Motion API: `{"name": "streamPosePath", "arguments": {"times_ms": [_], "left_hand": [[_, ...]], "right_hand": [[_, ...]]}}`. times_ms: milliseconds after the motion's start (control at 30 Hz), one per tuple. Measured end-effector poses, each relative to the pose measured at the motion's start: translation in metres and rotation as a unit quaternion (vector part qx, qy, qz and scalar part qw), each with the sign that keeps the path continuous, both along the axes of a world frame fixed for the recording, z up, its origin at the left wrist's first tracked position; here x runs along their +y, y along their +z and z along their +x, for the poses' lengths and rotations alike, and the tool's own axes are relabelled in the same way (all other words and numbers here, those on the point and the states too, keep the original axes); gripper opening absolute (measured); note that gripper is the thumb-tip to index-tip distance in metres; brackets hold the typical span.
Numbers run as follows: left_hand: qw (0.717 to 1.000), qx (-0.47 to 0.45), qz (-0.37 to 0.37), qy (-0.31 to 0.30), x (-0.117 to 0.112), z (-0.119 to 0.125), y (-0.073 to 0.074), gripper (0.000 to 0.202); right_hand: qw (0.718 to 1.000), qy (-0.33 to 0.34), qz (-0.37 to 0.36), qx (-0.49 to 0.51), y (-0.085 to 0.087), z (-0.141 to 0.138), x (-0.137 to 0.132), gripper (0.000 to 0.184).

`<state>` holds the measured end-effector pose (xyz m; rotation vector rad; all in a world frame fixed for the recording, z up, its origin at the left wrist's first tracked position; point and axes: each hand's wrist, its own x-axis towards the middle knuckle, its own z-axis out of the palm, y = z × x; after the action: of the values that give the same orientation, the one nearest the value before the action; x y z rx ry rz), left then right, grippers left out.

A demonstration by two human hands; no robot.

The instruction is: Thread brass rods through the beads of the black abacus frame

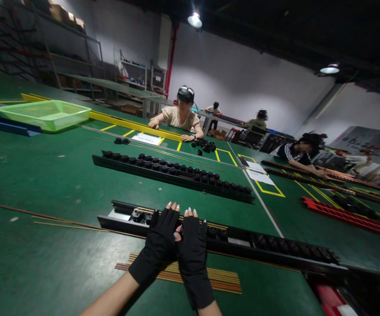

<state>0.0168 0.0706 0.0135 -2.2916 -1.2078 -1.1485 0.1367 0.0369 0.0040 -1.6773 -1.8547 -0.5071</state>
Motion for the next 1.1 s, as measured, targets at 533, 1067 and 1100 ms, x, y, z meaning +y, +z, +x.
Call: {"name": "streamPosePath", "arguments": {"times_ms": [533,1067,1100], "left_hand": [[0.999,-0.017,-0.037,0.029,0.002,-0.021,0.009,0.048],[0.997,-0.011,-0.001,0.076,0.020,-0.048,-0.008,0.044],[0.996,-0.012,-0.003,0.084,0.022,-0.052,-0.009,0.044]], "right_hand": [[0.999,0.008,0.032,0.018,0.002,-0.001,-0.001,0.053],[0.998,0.008,0.050,0.024,-0.004,0.001,0.003,0.046],[0.998,0.015,0.059,0.021,-0.004,0.003,0.004,0.045]]}}
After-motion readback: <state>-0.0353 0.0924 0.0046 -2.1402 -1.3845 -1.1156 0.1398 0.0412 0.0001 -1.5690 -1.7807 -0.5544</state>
